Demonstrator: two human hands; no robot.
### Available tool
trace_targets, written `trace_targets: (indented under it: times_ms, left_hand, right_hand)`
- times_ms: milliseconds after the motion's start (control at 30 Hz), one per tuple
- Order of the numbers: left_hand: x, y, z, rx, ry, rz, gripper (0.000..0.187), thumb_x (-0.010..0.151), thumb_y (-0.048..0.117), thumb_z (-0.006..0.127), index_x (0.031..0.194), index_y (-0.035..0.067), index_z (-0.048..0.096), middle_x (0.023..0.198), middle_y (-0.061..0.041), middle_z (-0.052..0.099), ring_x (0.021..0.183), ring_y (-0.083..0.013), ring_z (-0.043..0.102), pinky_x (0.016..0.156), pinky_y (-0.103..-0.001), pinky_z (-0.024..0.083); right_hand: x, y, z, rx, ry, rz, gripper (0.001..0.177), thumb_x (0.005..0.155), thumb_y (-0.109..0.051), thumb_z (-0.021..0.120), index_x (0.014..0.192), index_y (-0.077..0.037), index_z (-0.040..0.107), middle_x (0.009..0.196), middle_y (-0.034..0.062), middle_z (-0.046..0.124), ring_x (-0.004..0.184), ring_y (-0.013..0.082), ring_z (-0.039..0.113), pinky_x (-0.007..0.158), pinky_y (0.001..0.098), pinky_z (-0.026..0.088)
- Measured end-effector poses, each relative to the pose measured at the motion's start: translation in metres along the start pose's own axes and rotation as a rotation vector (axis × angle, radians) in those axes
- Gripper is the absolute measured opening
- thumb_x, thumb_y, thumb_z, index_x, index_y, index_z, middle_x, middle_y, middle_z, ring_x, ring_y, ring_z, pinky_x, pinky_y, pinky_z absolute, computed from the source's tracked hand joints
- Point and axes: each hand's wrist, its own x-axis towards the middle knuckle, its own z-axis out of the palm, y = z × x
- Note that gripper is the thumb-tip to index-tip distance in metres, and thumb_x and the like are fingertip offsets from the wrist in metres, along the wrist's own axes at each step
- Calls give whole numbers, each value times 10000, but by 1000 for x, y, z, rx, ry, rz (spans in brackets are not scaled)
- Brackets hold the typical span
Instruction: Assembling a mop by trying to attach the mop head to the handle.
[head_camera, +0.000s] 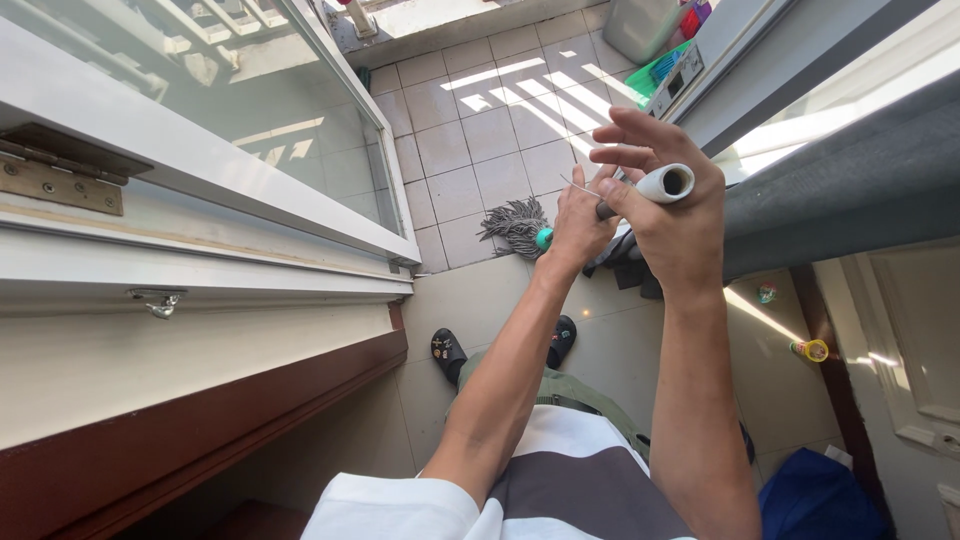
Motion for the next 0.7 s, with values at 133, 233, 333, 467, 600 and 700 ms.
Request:
trace_targets:
  times_ms: [133, 233, 333, 467, 600, 700]
  left_hand:
    - [-1, -33, 26, 52, 17, 11, 636, 827, 215, 778, 1418, 162, 548, 1505, -252, 488, 1502, -500, 302, 1173, -581, 331]
    - [-7, -37, 26, 167, -27, -69, 392, 804, 259, 805, 1159, 150, 679, 1633, -227, 381, 1431, -444, 407, 1151, -534, 398]
    - [-15, -15, 11, 112, -48, -77, 357, 801, 163, 754, 1150, 237, 738, 1596, -169, 407, 1418, -497, 346, 1142, -573, 335]
    - [-31, -27, 1, 132, -45, -83, 462, 805, 147, 715, 1235, 313, 692, 1557, -151, 461, 1398, -481, 413, 1152, -569, 348]
    - [-49, -53, -19, 206, -63, -86, 441, 814, 156, 726, 1222, 321, 696, 1564, -159, 459, 1404, -486, 407, 1157, -569, 344]
    - [-59, -62, -42, 193, -80, -94, 419, 839, 166, 720, 1228, 320, 693, 1554, -151, 467, 1406, -469, 408, 1143, -570, 341]
  right_hand:
    - [-4, 21, -9, -85, -21, 57, 442, 872, 120, 647, 1295, -8, 668, 1237, 138, 720, 1149, 241, 731, 951, 332, 616]
    - [-9, 29, -13, -40, -32, 63, 383, 883, 106, 662, 1252, 4, 679, 1236, 130, 718, 1145, 239, 729, 969, 332, 605]
    - [-11, 26, -15, 40, -22, 29, 367, 917, 99, 690, 1274, 18, 675, 1256, 137, 716, 1169, 244, 720, 1028, 336, 609]
    - [-20, 30, -5, 152, 17, 85, 370, 905, 80, 718, 1265, 11, 672, 1267, 137, 702, 1172, 240, 695, 965, 318, 595]
    - [-34, 39, 20, 170, -15, 59, 353, 930, 80, 739, 1269, 5, 670, 1358, 146, 659, 1205, 257, 681, 1038, 339, 581]
    - [-41, 38, 41, 203, -63, 33, 366, 940, 82, 737, 1289, -3, 669, 1400, 140, 632, 1252, 253, 658, 1115, 361, 562]
